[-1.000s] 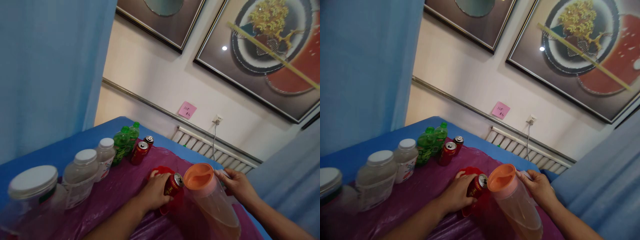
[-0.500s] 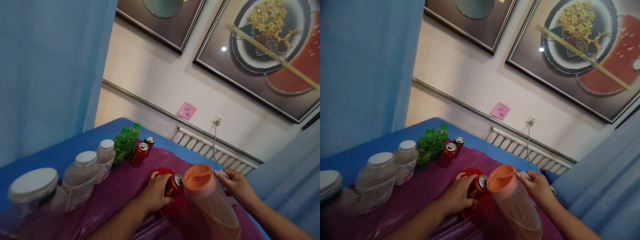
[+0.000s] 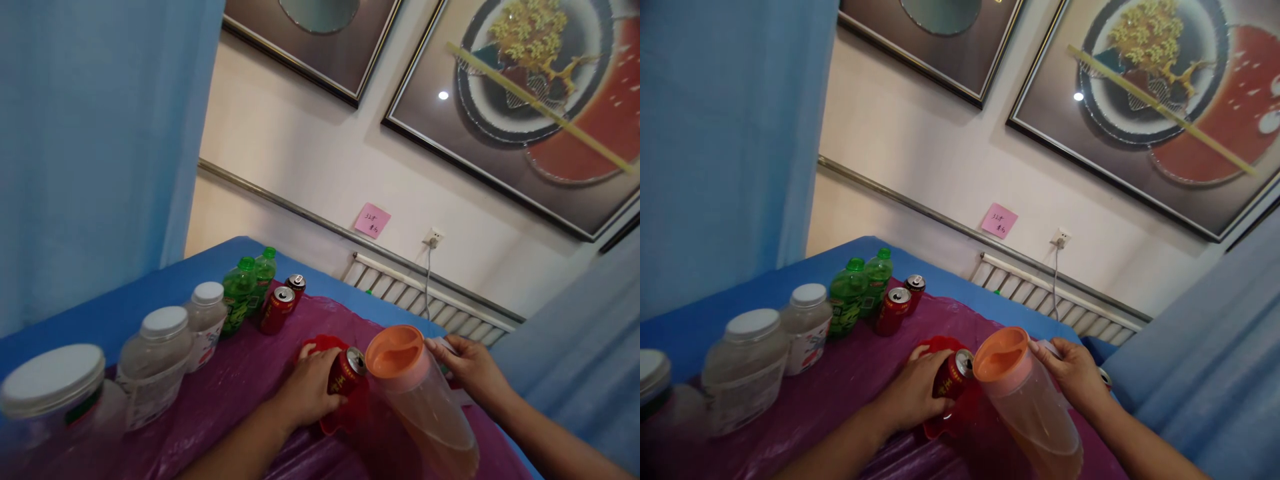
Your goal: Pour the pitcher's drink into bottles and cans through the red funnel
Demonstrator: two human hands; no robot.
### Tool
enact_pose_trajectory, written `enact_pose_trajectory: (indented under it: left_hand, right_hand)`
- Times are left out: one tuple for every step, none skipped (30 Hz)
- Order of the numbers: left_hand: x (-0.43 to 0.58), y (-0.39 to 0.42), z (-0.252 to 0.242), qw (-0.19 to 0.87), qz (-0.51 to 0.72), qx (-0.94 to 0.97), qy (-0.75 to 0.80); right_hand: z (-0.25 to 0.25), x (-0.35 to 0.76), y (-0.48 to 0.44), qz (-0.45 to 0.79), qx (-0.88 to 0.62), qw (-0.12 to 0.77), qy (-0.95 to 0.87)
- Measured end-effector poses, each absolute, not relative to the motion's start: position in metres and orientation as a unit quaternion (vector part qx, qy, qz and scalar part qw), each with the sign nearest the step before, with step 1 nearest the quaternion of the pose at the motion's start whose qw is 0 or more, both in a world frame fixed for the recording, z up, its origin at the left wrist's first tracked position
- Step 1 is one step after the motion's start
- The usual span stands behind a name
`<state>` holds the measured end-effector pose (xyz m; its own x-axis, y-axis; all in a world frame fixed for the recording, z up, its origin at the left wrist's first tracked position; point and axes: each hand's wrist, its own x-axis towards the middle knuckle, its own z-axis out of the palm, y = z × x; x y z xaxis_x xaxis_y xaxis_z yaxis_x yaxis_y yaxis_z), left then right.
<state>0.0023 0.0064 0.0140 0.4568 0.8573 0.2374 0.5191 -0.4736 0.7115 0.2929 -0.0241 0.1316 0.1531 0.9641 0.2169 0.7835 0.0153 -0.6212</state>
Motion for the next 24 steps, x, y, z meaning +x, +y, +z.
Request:
enact_pose_trajectory:
  left_hand:
    - [0.0022,0.0068,0.0140,0.282,0.296,0.806,0.427]
    - [0.0022,0.0071,0.0138,0.280,0.296,0.808,0.426]
    - [0.0021,0.0073,0.0136,0.278,0.295,0.809,0.425]
    - [0.0021,0.0075,0.0132,0.277,0.294,0.810,0.424]
    - [0.0021,0.0077,0.0129,0.276,0.294,0.811,0.424]
    - [0.0021,0.0079,0.0127,0.275,0.292,0.811,0.426]
    - [0.0021,0.0080,0.0126,0.273,0.291,0.811,0.428]
    - [0.0021,0.0081,0.0126,0.272,0.289,0.811,0.430]
    - [0.0022,0.0081,0.0127,0.270,0.286,0.812,0.431]
    - [0.0022,0.0081,0.0129,0.269,0.283,0.812,0.433]
    - [0.0022,0.0081,0.0131,0.269,0.282,0.813,0.433]
    - [0.0022,0.0079,0.0133,0.269,0.281,0.813,0.433]
    - [0.0021,0.0077,0.0134,0.269,0.280,0.813,0.434]
    - [0.0021,0.0075,0.0135,0.269,0.280,0.813,0.435]
    - [0.0021,0.0073,0.0134,0.270,0.281,0.812,0.435]
    - [0.0021,0.0072,0.0132,0.271,0.283,0.811,0.434]
    - [0.0021,0.0071,0.0129,0.273,0.285,0.811,0.431]
    - [0.0022,0.0071,0.0125,0.275,0.288,0.811,0.429]
    - [0.0023,0.0072,0.0121,0.277,0.290,0.810,0.428]
    - [0.0024,0.0073,0.0117,0.279,0.292,0.808,0.428]
    - [0.0024,0.0075,0.0114,0.281,0.293,0.807,0.428]
    - [0.0025,0.0075,0.0112,0.282,0.293,0.806,0.430]
    - [0.0025,0.0075,0.0112,0.283,0.292,0.806,0.431]
    - [0.0024,0.0074,0.0112,0.284,0.291,0.806,0.431]
  right_hand:
    - [0.1315,0.2931,-0.0240,0.153,-0.689,0.321,-0.631]
    - [0.1313,0.2934,-0.0240,0.165,-0.691,0.320,-0.627]
    - [0.1313,0.2938,-0.0239,0.173,-0.691,0.320,-0.625]
    - [0.1313,0.2942,-0.0239,0.176,-0.690,0.320,-0.624]
    - [0.1314,0.2946,-0.0239,0.176,-0.690,0.320,-0.625]
    - [0.1316,0.2949,-0.0238,0.177,-0.690,0.319,-0.625]
    - [0.1320,0.2951,-0.0237,0.177,-0.691,0.317,-0.625]
    - [0.1324,0.2952,-0.0237,0.178,-0.692,0.315,-0.625]
    - [0.1328,0.2951,-0.0236,0.179,-0.693,0.313,-0.625]
    - [0.1332,0.2950,-0.0236,0.177,-0.694,0.312,-0.625]
    - [0.1336,0.2947,-0.0236,0.176,-0.694,0.311,-0.625]
    - [0.1339,0.2943,-0.0237,0.176,-0.695,0.311,-0.625]
    - [0.1341,0.2939,-0.0239,0.177,-0.695,0.311,-0.624]
    - [0.1343,0.2934,-0.0242,0.179,-0.696,0.310,-0.622]
    - [0.1343,0.2929,-0.0244,0.183,-0.696,0.310,-0.622]
    - [0.1344,0.2924,-0.0247,0.185,-0.695,0.309,-0.622]
    - [0.1343,0.2921,-0.0250,0.186,-0.695,0.309,-0.622]
    - [0.1342,0.2919,-0.0253,0.185,-0.695,0.307,-0.623]
    - [0.1339,0.2918,-0.0255,0.183,-0.695,0.306,-0.625]
    - [0.1335,0.2919,-0.0256,0.182,-0.695,0.305,-0.626]
    - [0.1330,0.2922,-0.0256,0.182,-0.695,0.305,-0.625]
    - [0.1325,0.2926,-0.0256,0.182,-0.695,0.305,-0.625]
    - [0.1319,0.2930,-0.0255,0.182,-0.695,0.306,-0.625]
    - [0.1313,0.2934,-0.0254,0.182,-0.695,0.306,-0.625]
